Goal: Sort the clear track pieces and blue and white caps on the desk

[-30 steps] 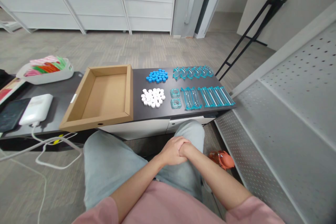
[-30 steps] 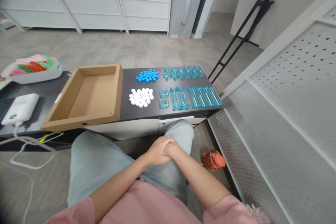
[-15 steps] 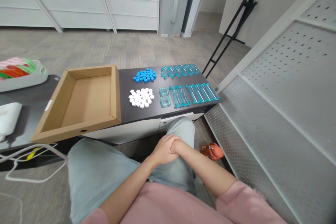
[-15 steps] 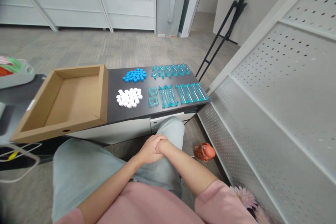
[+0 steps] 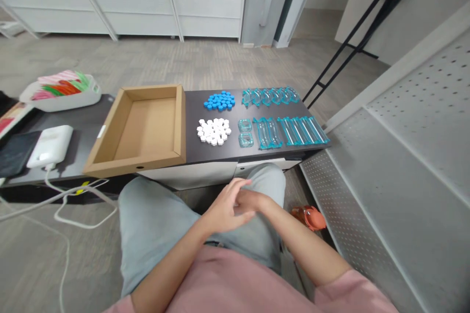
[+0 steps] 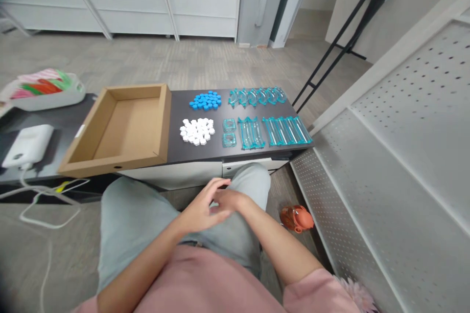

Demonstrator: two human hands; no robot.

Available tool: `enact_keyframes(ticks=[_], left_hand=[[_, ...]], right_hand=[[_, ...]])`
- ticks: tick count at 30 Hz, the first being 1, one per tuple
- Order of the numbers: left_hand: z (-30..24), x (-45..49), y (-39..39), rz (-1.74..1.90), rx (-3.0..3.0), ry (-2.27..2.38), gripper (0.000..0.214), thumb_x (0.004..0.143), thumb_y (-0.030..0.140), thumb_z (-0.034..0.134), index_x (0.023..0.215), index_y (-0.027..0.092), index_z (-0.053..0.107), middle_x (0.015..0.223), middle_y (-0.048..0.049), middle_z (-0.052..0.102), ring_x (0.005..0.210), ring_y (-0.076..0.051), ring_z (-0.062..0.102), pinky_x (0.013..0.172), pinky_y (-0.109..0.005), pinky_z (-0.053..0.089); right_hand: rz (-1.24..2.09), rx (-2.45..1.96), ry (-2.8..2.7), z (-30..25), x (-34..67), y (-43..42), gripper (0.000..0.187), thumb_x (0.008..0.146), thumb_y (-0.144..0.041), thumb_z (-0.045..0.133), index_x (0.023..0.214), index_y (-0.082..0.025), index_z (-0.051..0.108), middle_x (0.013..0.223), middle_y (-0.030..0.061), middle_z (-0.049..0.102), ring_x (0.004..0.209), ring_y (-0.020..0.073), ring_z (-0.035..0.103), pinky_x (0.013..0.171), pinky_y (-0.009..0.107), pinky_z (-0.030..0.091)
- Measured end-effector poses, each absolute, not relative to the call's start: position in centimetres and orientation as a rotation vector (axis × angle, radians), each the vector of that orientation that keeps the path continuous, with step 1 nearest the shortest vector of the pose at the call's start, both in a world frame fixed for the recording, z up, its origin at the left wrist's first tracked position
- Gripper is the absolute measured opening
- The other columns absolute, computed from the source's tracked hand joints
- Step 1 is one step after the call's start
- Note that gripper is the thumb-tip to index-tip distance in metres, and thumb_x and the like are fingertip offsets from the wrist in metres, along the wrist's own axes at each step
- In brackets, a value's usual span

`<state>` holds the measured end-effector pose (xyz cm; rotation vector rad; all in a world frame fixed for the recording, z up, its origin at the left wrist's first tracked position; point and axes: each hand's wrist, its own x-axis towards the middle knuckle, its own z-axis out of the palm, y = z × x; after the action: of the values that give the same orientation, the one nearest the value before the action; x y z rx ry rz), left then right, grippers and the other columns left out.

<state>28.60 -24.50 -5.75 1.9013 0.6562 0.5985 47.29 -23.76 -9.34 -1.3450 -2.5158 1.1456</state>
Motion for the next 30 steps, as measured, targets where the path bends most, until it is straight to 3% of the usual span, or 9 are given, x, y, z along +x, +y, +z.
enact_keyframes(ticks=[4, 5, 8, 11, 13, 16, 21, 25, 30], left_hand=[[1.0, 21.6, -23.6, 1.181, 1.640, 0.981, 0.047, 0.114, 0.050, 0.059, 0.162, 0.048, 0.056, 0.141, -0.0093, 0.077, 0.132, -0.034, 0.077, 0.116, -0.064, 0.067], [2.5, 19.8, -22.9, 1.354, 1.606, 1.045, 0.044, 0.113, 0.049, 0.065, 0.157, 0.045, 0.061, 0.137, -0.0086, 0.077, 0.130, -0.034, 0.077, 0.117, -0.064, 0.066], [5.0, 14.4, -19.3, 1.761, 1.535, 1.274, 0.049, 0.095, 0.047, 0.086, 0.138, 0.032, 0.068, 0.126, -0.0071, 0.077, 0.117, -0.032, 0.078, 0.117, -0.065, 0.064], [4.6, 9.1, -14.9, 2.050, 1.255, 1.501, 0.054, 0.074, 0.045, 0.080, 0.121, 0.025, 0.063, 0.106, -0.0019, 0.073, 0.100, -0.027, 0.076, 0.109, -0.064, 0.065], [3.6, 5.7, -12.2, 2.140, 1.159, 1.610, 0.057, 0.069, 0.044, 0.071, 0.121, 0.024, 0.060, 0.102, -0.0007, 0.070, 0.099, -0.025, 0.074, 0.107, -0.060, 0.064], [2.6, 1.6, -8.8, 2.240, 1.081, 1.689, 0.054, 0.064, 0.039, 0.060, 0.115, 0.022, 0.056, 0.094, 0.0008, 0.064, 0.090, -0.024, 0.071, 0.103, -0.058, 0.063], [3.7, -1.3, -3.4, 2.188, 0.874, 1.900, 0.022, 0.086, 0.012, 0.048, 0.105, 0.023, 0.047, 0.089, 0.0061, 0.051, 0.079, -0.016, 0.064, 0.105, -0.051, 0.062], [4.4, -2.0, 0.3, 1.986, 0.790, 2.014, 0.029, 0.094, -0.004, 0.035, 0.098, 0.025, 0.040, 0.076, 0.0113, 0.047, 0.065, -0.014, 0.052, 0.107, -0.054, 0.062], [2.3, -3.1, 2.5, 1.875, 0.791, 1.985, 0.021, 0.090, 0.004, 0.046, 0.096, 0.025, 0.042, 0.061, 0.0159, 0.045, 0.058, -0.013, 0.050, 0.108, -0.062, 0.064]], right_hand=[[1.206, -1.356, -2.486, -9.7, 47.2, -23.5, 0.028, 0.092, -0.023, 0.084, 0.120, -0.021, 0.087, 0.119, 0.0126, 0.086, 0.095, 0.0294, 0.082, 0.086, 0.038, 0.064], [1.222, -1.361, -2.461, -9.6, 47.1, -23.5, 0.030, 0.093, -0.024, 0.084, 0.123, -0.023, 0.086, 0.123, 0.0120, 0.086, 0.097, 0.0295, 0.082, 0.088, 0.038, 0.064], [1.291, -1.301, -2.390, -8.3, 46.4, -23.6, 0.030, 0.098, -0.022, 0.079, 0.126, -0.030, 0.086, 0.127, 0.0077, 0.086, 0.105, 0.0265, 0.082, 0.096, 0.036, 0.063], [1.261, -1.265, -2.387, -6.1, 45.5, -23.7, 0.027, 0.106, -0.024, 0.071, 0.125, -0.035, 0.086, 0.129, 0.0056, 0.086, 0.111, 0.0242, 0.082, 0.106, 0.037, 0.060], [1.097, -1.352, -2.395, -4.3, 45.4, -23.8, 0.029, 0.111, -0.029, 0.064, 0.127, -0.040, 0.086, 0.132, 0.0058, 0.085, 0.120, 0.0264, 0.079, 0.115, 0.042, 0.056], [0.706, -1.594, -2.297, -1.2, 46.3, -23.1, 0.034, 0.115, -0.039, 0.058, 0.138, -0.044, 0.082, 0.143, 0.0088, 0.081, 0.139, 0.0326, 0.071, 0.125, 0.052, 0.051], [0.207, -1.881, -2.048, 2.8, 50.2, -18.6, 0.047, 0.116, -0.045, 0.055, 0.159, -0.038, 0.072, 0.160, 0.0138, 0.070, 0.152, 0.0412, 0.060, 0.127, 0.060, 0.049], [0.090, -2.015, -2.032, 2.9, 52.9, -14.0, 0.054, 0.114, -0.047, 0.060, 0.164, -0.029, 0.069, 0.167, 0.0170, 0.067, 0.153, 0.0455, 0.056, 0.125, 0.065, 0.047], [0.135, -2.054, -2.085, 1.3, 53.8, -12.3, 0.054, 0.114, -0.047, 0.059, 0.161, -0.022, 0.072, 0.172, 0.0196, 0.064, 0.157, 0.0456, 0.053, 0.128, 0.066, 0.041]])
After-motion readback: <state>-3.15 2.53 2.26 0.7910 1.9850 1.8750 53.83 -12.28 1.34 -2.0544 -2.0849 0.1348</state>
